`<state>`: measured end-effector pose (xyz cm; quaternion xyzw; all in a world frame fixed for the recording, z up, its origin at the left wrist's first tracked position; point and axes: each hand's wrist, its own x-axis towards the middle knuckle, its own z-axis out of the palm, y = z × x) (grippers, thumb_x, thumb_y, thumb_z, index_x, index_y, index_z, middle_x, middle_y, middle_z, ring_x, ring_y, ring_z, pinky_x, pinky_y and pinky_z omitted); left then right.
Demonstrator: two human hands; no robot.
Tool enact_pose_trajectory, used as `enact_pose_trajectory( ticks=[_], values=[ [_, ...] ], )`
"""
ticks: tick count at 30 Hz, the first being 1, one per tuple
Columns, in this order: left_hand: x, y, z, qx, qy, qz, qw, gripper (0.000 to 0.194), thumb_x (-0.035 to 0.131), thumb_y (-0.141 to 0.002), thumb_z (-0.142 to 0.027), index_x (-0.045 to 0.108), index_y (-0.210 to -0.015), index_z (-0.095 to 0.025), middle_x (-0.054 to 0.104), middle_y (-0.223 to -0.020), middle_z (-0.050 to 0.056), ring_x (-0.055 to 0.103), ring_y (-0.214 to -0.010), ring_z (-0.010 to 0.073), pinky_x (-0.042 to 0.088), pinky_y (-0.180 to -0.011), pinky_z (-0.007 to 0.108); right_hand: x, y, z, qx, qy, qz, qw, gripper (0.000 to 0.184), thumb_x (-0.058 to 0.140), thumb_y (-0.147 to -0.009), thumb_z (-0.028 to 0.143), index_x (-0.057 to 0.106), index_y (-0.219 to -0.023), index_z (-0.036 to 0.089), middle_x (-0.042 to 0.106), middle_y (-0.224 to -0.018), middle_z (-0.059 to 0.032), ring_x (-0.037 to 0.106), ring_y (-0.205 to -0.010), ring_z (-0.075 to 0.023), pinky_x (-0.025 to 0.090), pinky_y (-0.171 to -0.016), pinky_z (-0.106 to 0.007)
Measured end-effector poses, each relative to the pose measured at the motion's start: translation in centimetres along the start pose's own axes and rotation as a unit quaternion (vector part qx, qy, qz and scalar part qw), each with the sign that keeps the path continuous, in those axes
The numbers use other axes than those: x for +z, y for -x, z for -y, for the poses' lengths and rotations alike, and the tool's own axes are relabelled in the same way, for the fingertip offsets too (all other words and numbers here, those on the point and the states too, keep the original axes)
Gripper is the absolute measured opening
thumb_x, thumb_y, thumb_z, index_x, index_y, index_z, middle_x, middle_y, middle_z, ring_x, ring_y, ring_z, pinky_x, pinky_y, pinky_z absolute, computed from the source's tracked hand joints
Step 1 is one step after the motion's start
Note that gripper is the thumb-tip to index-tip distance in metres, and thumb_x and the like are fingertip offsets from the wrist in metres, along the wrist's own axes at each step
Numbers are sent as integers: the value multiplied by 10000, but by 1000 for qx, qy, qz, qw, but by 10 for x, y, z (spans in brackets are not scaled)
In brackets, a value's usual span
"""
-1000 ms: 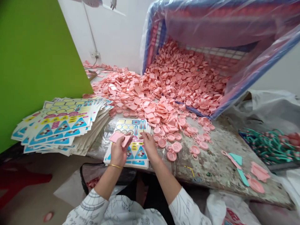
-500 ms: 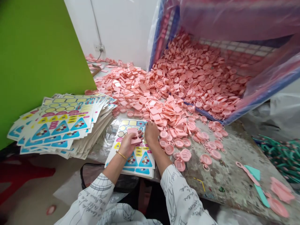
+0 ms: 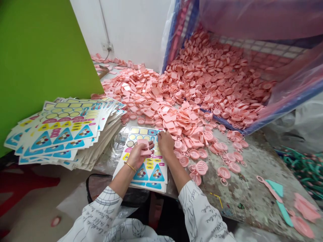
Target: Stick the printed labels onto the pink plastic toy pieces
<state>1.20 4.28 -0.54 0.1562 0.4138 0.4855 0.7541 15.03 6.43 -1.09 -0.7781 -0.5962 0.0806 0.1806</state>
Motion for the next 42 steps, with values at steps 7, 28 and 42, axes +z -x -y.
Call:
enact_pose_trajectory(
  ticks=[7,28,42],
  values=[
    [-3,-1,-1,2,-28,17,999,483,565,-593,-72,495,-1063,-163,676,-1011,135,715,-879,265,568,-658,334,-3,-8,7,42,-1,8,999,279,472,-940,408,683,-974,228,690,-1005,-69,641,-908,-220,410,-725,-301],
    [-3,26,-5,-12,25,92,995,330,638,-845,-399,616,-1000,-109,715,-909,144,709,-795,232,575,-743,365,-68,44,14,35,-384,-108,916,412,682,-738,580,507,-653,216,479,-616,43,413,-581,-117,358,-565,-249],
    [-1,75,-1,-16,96,49,994,498,444,-952,-541,676,-1046,-110,730,-887,105,703,-905,222,561,-835,329,-52,119,19,35,-283,-63,956,388,658,-776,592,607,-695,216,614,-646,15,517,-604,-144,382,-607,-261]
  ],
)
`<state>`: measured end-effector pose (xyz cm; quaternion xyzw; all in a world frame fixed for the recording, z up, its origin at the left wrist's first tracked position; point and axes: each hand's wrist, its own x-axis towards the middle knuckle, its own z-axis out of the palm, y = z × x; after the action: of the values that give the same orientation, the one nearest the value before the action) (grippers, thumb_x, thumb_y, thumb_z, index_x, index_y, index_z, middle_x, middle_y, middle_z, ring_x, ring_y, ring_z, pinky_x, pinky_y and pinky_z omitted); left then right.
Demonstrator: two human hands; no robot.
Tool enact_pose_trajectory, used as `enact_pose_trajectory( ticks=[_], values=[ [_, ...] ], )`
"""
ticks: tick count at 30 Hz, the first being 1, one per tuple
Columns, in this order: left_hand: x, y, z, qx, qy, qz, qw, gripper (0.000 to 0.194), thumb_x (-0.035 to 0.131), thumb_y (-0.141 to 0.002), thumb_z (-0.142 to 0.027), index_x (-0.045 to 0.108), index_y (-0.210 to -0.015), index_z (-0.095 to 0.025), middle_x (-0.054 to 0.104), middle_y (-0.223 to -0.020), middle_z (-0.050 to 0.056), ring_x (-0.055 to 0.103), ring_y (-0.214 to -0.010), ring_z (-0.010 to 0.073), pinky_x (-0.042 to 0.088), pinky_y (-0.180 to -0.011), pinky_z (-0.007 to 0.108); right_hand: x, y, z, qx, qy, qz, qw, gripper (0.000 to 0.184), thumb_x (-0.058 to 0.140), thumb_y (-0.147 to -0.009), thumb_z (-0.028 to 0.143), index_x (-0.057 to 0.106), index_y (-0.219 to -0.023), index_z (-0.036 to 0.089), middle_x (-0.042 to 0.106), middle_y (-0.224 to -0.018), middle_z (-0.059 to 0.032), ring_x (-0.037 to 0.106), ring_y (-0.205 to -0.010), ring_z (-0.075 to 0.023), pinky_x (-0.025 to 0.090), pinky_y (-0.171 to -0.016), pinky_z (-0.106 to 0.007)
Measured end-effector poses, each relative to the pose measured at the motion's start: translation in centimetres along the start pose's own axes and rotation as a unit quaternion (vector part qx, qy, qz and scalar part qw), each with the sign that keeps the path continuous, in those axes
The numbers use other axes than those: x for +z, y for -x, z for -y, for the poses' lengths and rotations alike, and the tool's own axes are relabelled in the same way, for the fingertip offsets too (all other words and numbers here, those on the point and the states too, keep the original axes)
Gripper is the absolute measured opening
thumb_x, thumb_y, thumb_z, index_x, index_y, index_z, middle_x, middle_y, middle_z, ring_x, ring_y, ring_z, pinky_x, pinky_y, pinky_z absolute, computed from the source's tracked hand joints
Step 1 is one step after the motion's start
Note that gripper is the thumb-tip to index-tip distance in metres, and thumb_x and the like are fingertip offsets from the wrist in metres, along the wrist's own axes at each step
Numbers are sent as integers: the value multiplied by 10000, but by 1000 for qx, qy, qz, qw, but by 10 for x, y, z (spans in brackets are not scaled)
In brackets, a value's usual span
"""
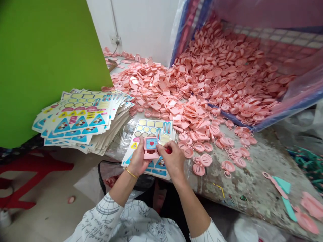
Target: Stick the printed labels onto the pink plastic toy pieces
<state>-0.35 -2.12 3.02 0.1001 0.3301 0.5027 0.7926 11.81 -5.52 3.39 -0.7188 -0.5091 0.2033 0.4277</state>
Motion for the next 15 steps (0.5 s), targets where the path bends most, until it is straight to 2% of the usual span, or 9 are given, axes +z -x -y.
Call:
enact_pose_trajectory(
  ticks=[3,8,15],
  values=[
    [1,1,1,2,9,-1,1000,487,497,-930,-543,684,-1035,-106,734,-901,108,703,-918,221,557,-837,315,1,2,1,-4,9,-3,1000,397,653,-781,594,602,-692,210,601,-647,18,520,-622,-145,376,-614,-258],
    [2,3,2,1,12,-18,1000,461,474,-948,-516,692,-977,-110,734,-852,95,704,-935,220,550,-857,317,3,4,-2,-1,5,-2,1000,395,661,-787,581,594,-688,204,591,-642,27,514,-615,-135,367,-618,-254],
    [0,2,4,6,-4,-22,1000,455,533,-912,-543,691,-932,-116,738,-892,102,700,-959,228,551,-857,315,6,3,-5,-5,9,-3,1000,390,667,-786,576,593,-689,206,590,-638,30,515,-610,-133,367,-624,-256]
  ],
)
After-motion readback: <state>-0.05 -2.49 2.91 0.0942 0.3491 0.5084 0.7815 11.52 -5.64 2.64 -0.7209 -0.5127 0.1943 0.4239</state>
